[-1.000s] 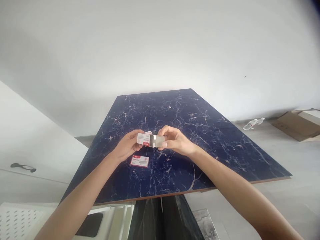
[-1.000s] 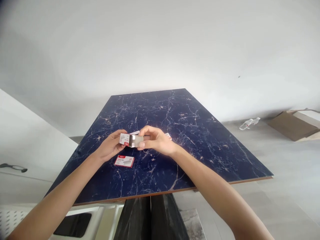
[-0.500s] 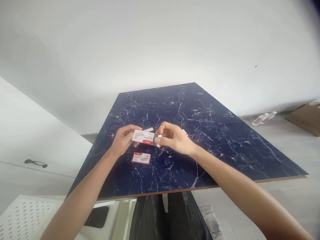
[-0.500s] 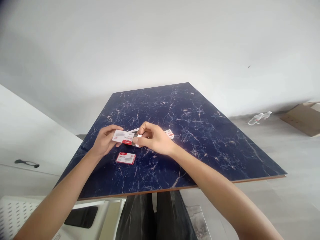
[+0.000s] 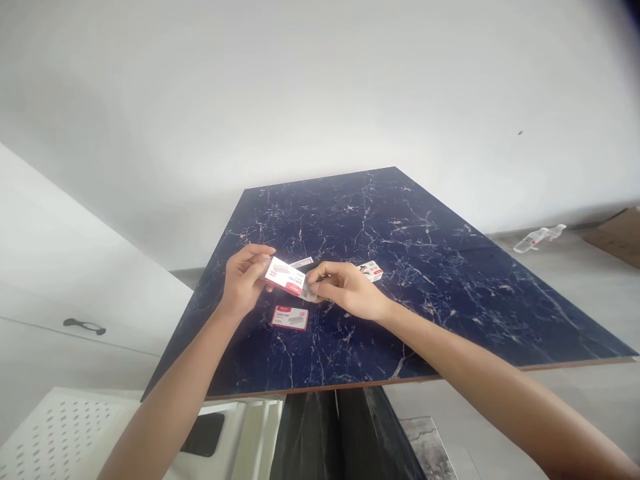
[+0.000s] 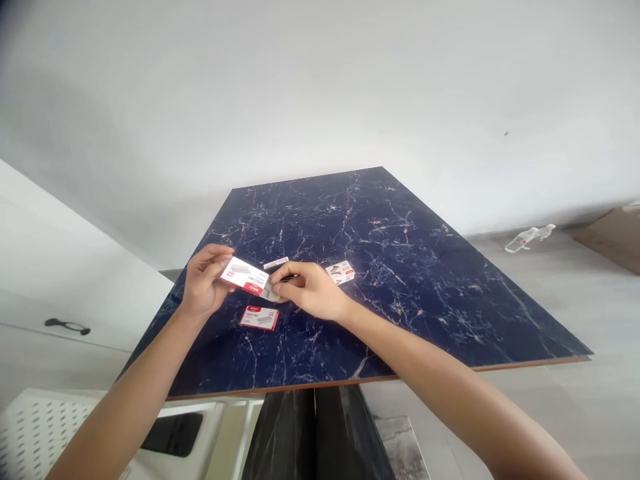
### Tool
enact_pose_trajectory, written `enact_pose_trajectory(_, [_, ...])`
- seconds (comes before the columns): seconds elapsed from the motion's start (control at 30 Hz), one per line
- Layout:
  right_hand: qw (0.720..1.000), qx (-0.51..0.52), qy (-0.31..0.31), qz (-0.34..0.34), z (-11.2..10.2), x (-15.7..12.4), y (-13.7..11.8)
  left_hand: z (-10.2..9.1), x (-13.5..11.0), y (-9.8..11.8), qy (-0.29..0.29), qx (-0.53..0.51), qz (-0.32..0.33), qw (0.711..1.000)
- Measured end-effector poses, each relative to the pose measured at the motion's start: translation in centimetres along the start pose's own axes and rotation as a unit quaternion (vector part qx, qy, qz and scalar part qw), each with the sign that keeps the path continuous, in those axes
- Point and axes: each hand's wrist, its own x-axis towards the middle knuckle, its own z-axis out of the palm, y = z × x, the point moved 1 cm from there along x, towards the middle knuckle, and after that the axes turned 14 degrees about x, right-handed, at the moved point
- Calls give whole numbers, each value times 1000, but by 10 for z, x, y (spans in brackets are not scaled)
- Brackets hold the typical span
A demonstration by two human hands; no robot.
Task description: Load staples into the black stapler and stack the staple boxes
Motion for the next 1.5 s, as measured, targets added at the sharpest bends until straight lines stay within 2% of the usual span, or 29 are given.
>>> enact_pose_trajectory(0.07, [995,-78,14,-60,0,-1,-3,0,-2,0,10,36,17,999])
enact_pose_trajectory(0.13, [977,-166,28,-128,0,-1,-5,1,-4,2,19,88,37,995])
enact_pose_trajectory(0.2, [961,-219,39,-167,1,-1,-6,3,-6,4,21,141,47,989])
enact_pose_trajectory(0.37, [939,-288,43,-183,-1,3,-1,7,-9,8,-23,172,60,983])
enact_pose_trajectory(0.5, [901,-382,14,-204,-6,5,3,6,-9,10,-69,190,79,976])
enact_pose_trajectory(0.6, [872,-446,23,-199,-11,6,2,4,-7,8,-72,228,90,967])
enact_pose_trajectory(0.73, [867,-460,58,-181,-20,6,-2,1,-3,4,-63,234,71,968])
enact_pose_trajectory(0.83, [880,-437,61,-177,-25,5,-7,2,-2,2,-65,229,59,970])
enact_pose_trajectory(0.93, [911,-373,58,-168,-30,4,-13,2,-1,2,-71,227,47,970])
enact_pose_trajectory(1.03, [949,-265,90,-145,-35,5,-18,0,1,1,-60,226,38,972])
enact_pose_trajectory(1.13, [980,-108,138,-95,-42,9,-21,-3,4,-3,-28,210,31,977])
enact_pose_trajectory(1.23, [982,85,170,-22,-49,13,-21,-3,6,-10,-1,162,10,987])
enact_pose_trajectory(1.33, [964,214,149,50,-47,14,-20,2,7,-16,-8,93,-16,996])
enact_pose_trajectory(1.4, [964,229,107,77,-40,13,-19,7,6,-18,-23,55,-23,998])
enact_pose_trajectory(1.5, [978,180,46,92,-29,9,-16,15,3,-17,-34,39,-22,998])
